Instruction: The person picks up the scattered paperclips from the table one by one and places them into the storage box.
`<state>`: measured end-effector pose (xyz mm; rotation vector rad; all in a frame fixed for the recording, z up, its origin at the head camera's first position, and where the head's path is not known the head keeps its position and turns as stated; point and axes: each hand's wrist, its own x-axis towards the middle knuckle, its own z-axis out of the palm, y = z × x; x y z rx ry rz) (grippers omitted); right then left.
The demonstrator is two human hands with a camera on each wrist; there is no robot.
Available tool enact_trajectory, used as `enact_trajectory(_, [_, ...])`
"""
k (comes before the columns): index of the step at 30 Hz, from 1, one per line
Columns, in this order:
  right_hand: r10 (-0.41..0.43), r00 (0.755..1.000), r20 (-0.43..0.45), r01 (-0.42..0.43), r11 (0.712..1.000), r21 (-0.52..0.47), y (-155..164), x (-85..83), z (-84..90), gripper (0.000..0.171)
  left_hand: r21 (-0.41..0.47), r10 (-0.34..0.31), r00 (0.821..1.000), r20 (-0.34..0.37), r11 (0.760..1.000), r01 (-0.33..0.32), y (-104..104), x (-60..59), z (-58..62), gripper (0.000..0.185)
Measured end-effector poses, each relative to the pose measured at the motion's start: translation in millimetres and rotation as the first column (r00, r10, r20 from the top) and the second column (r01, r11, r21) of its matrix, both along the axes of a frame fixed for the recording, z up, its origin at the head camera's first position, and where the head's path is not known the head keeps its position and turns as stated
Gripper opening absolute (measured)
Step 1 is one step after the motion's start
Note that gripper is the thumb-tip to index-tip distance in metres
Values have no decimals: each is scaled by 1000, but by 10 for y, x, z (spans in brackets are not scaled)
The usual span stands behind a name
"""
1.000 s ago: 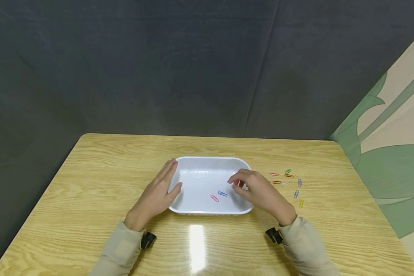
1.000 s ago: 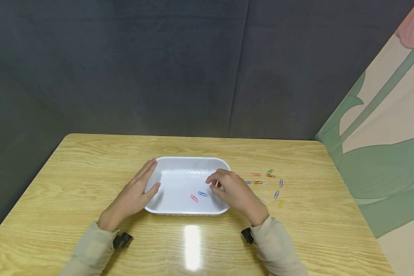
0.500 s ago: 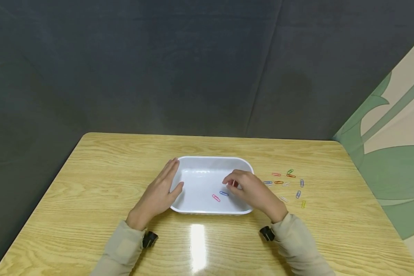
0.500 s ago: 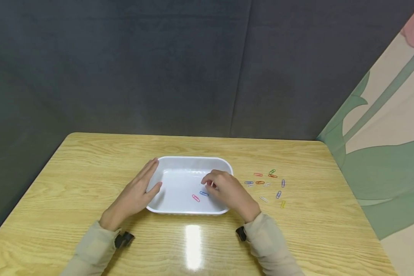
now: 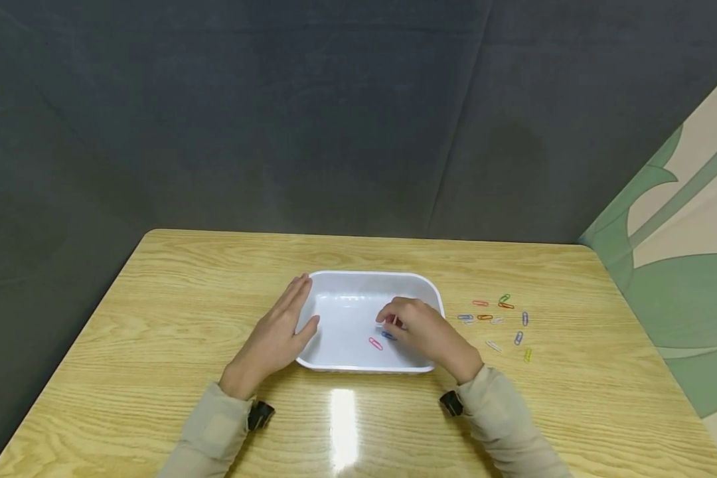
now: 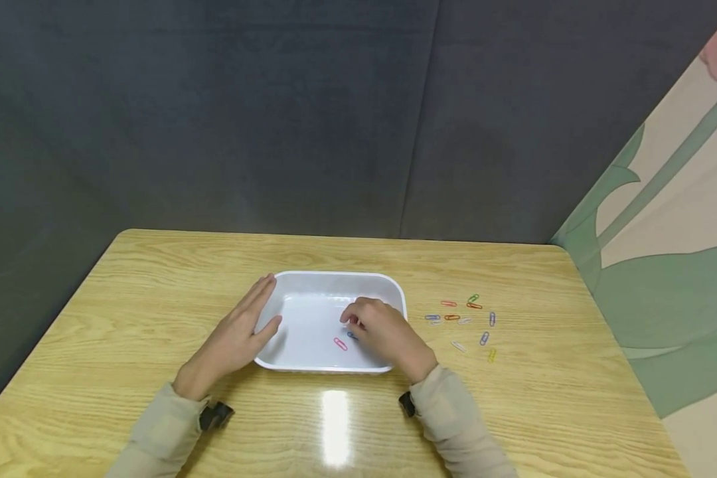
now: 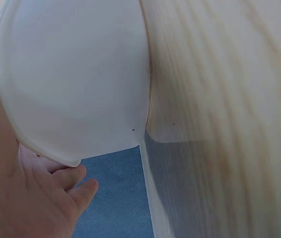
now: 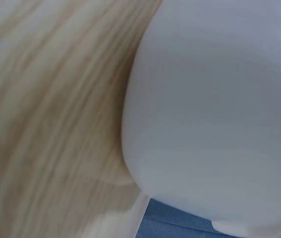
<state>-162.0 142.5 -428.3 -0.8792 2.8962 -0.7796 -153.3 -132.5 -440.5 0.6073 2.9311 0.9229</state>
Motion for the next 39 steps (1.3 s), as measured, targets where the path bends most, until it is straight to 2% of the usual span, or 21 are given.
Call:
enact_trajectory(12, [-24, 1000, 1, 24, 999, 43, -54, -13, -68, 5, 1, 2, 1000, -3, 1000, -2, -4, -7, -16, 68])
enact_trajectory(20, [-13, 1000, -9, 13, 1000, 11, -46, -12, -73, 6, 3, 1, 1000, -5, 1000, -1, -5, -5, -15, 68])
enact_trajectory(29, [-10, 1000, 9, 10, 999, -44, 24, 38, 73, 11, -1, 2, 1000, 2, 1000, -2, -7, -1, -6, 68])
enact_trajectory(39, [-56, 998, -39, 53, 996, -67, 188, 132, 230, 14, 4, -1, 1000, -7, 1000, 1, -4, 6, 0, 68])
